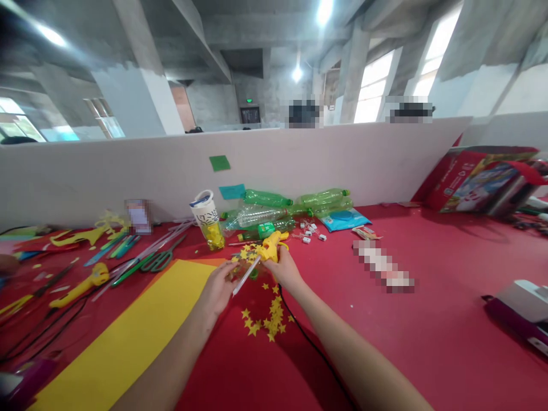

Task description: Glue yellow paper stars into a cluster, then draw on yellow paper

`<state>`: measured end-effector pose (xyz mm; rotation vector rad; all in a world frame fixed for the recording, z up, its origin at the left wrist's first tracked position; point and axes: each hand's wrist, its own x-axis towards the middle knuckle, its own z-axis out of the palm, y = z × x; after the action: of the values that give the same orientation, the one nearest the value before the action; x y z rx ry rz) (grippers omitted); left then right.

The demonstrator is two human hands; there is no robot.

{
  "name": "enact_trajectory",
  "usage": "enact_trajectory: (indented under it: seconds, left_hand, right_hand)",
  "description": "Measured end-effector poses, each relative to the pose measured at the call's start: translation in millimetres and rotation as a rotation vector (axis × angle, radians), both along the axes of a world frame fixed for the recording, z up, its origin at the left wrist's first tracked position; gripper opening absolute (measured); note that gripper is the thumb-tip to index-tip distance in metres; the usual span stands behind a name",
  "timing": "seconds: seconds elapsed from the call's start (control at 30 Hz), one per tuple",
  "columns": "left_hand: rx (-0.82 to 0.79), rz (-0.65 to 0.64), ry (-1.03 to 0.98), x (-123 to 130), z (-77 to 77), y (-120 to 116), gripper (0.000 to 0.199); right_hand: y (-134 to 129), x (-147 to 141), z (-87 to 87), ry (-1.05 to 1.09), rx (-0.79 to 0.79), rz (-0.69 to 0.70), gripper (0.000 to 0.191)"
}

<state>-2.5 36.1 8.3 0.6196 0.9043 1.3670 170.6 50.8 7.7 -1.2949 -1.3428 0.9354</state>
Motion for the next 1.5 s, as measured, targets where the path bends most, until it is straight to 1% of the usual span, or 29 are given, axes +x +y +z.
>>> enact_trajectory:
  seconds: [0.23,0.37,0.53,0.63,0.73,0.83,0.93,1.03,1.1,1.13,1.2,1.23,1.3,1.4,1.5]
  left_hand:
    - [-0.001,0.063,-0.010,-6,-11.7,4,0.011]
    - [-0.004,0.086,0.009,-7,-15.6,4,0.012]
    - [-0.013,0.111,0.067,-10,-12.0,1,0.014]
    - [-0.008,0.122,0.125,-12,-5.9,-2,0.017]
    - [0.005,0.150,0.208,-14,-0.3,-3,0.021]
    - [0.042,0.178,0.305,-20,3.3,-4,0.020]
    - [0.105,0.202,0.420,-30,6.9,-8,0.018]
    - [0.172,0.220,0.551,-37,13.2,-18,0.017]
    - [0.223,0.183,0.630,-35,18.2,-29,0.017]
    - [0.257,0.124,0.672,-31,20.3,-36,0.015]
    - [0.369,-0.076,0.821,-20,22.3,-50,0.012]
    - [0.378,-0.139,0.847,-13,21.8,-57,0.012]
    - [0.377,-0.243,0.873,-1,17.7,-68,0.013]
    - [0.417,-0.325,0.923,11,7.4,-77,0.013]
    - [0.428,-0.344,0.965,16,1.6,-81,0.013]
  right_hand:
    - [7,-2,1.8,0.025,0.017,-0.003,0.032]
    - [10,-4,1.4,0.025,0.030,0.005,0.037]
    - [10,0,0.6,0.015,0.058,0.010,0.036]
    - [7,5,5.8,0.020,0.076,0.004,0.037]
    - [-1,11,15.7,0.031,0.091,-0.015,0.035]
    - [-14,18,25.9,0.052,0.088,-0.024,0.027]
    - [-33,26,31.7,0.101,0.037,0.017,0.026]
    - [-51,32,32.5,0.136,-0.009,0.077,0.024]
    - [-61,32,31.5,0.135,-0.028,0.099,0.016]
    - [-66,30,30.7,0.132,-0.040,0.105,0.012]
    - [-74,24,28.4,0.111,-0.056,0.109,0.005]
    - [-78,20,26.8,0.096,-0.056,0.111,0.003]
    - [-85,11,22.2,0.075,-0.036,0.132,0.005]
    - [-92,-3,12.6,0.057,0.008,0.188,0.013]
    - [-94,-11,4.6,0.002,0.024,0.153,0.016]
